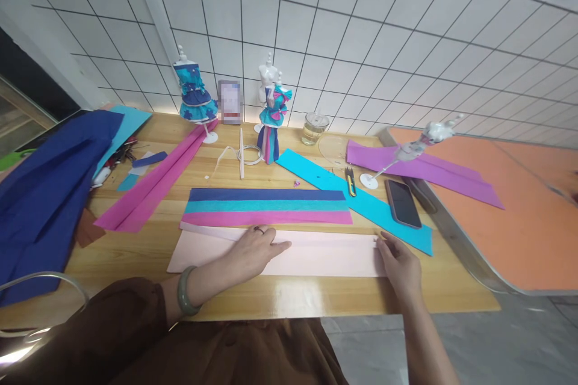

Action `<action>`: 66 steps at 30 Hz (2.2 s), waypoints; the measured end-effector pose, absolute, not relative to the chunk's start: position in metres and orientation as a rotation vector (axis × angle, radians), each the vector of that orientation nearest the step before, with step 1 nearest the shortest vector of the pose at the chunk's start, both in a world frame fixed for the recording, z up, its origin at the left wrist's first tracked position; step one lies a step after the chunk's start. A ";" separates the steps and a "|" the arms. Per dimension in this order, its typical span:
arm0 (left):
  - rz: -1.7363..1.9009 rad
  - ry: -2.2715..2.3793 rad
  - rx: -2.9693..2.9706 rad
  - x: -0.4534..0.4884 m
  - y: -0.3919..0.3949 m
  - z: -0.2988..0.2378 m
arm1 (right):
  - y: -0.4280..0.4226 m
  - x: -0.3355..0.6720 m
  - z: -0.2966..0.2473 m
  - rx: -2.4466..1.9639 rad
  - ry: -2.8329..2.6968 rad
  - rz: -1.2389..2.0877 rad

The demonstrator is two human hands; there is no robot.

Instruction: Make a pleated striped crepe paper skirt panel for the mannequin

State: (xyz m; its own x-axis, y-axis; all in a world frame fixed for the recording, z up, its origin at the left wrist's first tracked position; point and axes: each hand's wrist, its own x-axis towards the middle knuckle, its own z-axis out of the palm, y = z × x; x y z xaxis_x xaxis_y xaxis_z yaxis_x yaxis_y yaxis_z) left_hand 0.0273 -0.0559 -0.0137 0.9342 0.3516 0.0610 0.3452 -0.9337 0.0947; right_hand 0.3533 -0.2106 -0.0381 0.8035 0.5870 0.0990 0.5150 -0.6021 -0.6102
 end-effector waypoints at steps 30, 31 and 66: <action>0.142 0.523 3.016 0.027 -0.056 -0.012 | -0.196 0.265 -0.037 -2.112 -1.998 -0.398; 0.144 0.525 3.017 0.027 -0.056 -0.011 | -0.194 0.250 -0.036 -2.082 -2.108 -0.362; 0.148 0.532 3.008 0.026 -0.056 -0.012 | -0.218 0.285 -0.043 -2.708 -1.843 -0.474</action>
State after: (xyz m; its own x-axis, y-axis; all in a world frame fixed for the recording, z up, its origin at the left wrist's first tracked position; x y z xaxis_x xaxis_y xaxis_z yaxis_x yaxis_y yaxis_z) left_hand 0.0259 -0.0560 -0.0116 0.9349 0.3455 0.0807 0.3375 -0.9362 0.0986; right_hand 0.2850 -0.2175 -0.0431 0.3433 0.9288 0.1394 0.8808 -0.3699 0.2957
